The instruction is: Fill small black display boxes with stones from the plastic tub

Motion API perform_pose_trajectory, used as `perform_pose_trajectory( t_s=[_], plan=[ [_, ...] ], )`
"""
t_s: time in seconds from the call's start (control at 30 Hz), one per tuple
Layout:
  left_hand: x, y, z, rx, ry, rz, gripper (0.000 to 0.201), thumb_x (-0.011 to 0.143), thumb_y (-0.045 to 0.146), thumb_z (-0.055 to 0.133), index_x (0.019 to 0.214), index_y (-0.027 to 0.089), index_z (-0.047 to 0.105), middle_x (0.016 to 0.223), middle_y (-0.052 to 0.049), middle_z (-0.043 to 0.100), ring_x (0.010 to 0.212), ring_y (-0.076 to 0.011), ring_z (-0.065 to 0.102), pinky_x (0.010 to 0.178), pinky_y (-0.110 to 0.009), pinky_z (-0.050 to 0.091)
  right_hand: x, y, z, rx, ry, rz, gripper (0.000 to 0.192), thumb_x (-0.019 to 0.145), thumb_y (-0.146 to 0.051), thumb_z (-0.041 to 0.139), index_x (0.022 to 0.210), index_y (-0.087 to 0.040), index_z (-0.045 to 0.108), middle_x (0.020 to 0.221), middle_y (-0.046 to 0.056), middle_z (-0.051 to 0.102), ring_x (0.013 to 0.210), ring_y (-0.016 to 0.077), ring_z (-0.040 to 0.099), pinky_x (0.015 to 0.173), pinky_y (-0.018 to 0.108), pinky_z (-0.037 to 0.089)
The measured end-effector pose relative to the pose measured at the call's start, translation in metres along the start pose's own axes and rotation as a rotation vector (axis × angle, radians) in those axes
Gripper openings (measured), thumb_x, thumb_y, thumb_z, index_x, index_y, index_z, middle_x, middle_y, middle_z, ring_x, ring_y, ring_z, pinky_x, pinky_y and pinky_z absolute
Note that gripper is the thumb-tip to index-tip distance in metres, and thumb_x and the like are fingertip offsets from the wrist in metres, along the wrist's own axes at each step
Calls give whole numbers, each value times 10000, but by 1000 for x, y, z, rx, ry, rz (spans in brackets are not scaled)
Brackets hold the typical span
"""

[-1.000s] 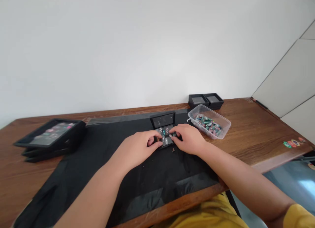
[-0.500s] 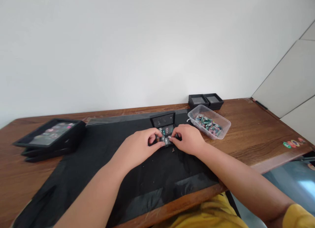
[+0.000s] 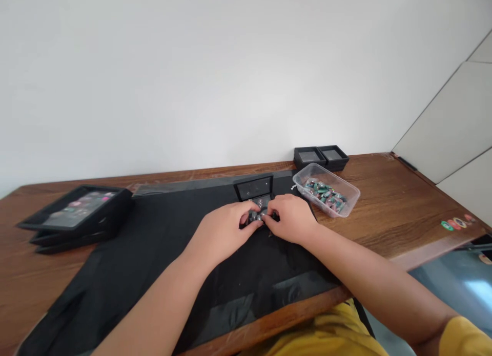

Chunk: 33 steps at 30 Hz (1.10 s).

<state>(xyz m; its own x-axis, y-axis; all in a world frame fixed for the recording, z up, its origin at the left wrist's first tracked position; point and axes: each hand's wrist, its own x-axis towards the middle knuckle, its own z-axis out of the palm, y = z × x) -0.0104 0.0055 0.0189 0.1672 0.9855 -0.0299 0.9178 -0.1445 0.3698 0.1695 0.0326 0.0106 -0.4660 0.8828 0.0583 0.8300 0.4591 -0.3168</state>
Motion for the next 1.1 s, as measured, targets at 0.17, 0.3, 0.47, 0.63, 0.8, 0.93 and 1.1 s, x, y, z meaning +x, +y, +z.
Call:
perform_pose_trajectory(
  t_s=[0.17,0.3,0.47,0.63,0.8,0.93,1.1],
  plan=[
    [1,-1,2,10,-11,20,229,898,394,550,959,301,751,787,1,671,720,-198,630,613,-292,389,2,-2,3,-19,9,-13,165,920,-309,654,830,-202,742,893,61,740,919,231,660,763,326,428],
    [1,-1,0,17,-23,14,207,903,387,549,893,292,733,790,-1,667,732,-198,626,611,-292,369,4,-2,4,-5,11,0,157,902,-304,660,814,-204,742,897,64,750,924,239,669,771,329,444],
    [0,-1,-1,27,-24,14,214,907,374,543,859,290,734,786,-1,676,732,-198,632,603,-294,367,4,-3,4,3,8,4,140,898,-299,665,823,-206,737,904,63,757,934,238,674,769,324,445],
    [0,-2,-1,31,-5,17,220,901,397,549,846,288,733,782,-2,676,725,-198,634,599,-292,372,5,-2,5,12,21,5,137,895,-300,668,814,-209,731,895,59,756,922,231,671,771,321,441],
    [0,-2,0,27,-8,4,213,893,419,569,903,295,742,784,-2,684,723,-204,640,602,-293,386,5,-2,4,8,18,19,140,900,-304,662,816,-211,726,908,60,762,923,231,676,757,320,433],
    [0,0,0,20,11,14,211,887,394,584,969,313,761,806,-4,702,754,-212,661,628,-295,418,6,-3,4,12,24,29,149,909,-310,658,816,-213,722,914,58,763,919,229,680,742,315,428],
    [0,1,0,28,-4,5,253,901,388,556,1014,326,773,802,-4,709,755,-215,672,634,-298,428,5,-3,2,34,30,24,145,918,-297,657,817,-209,714,892,50,756,909,219,672,749,307,419]
  ],
)
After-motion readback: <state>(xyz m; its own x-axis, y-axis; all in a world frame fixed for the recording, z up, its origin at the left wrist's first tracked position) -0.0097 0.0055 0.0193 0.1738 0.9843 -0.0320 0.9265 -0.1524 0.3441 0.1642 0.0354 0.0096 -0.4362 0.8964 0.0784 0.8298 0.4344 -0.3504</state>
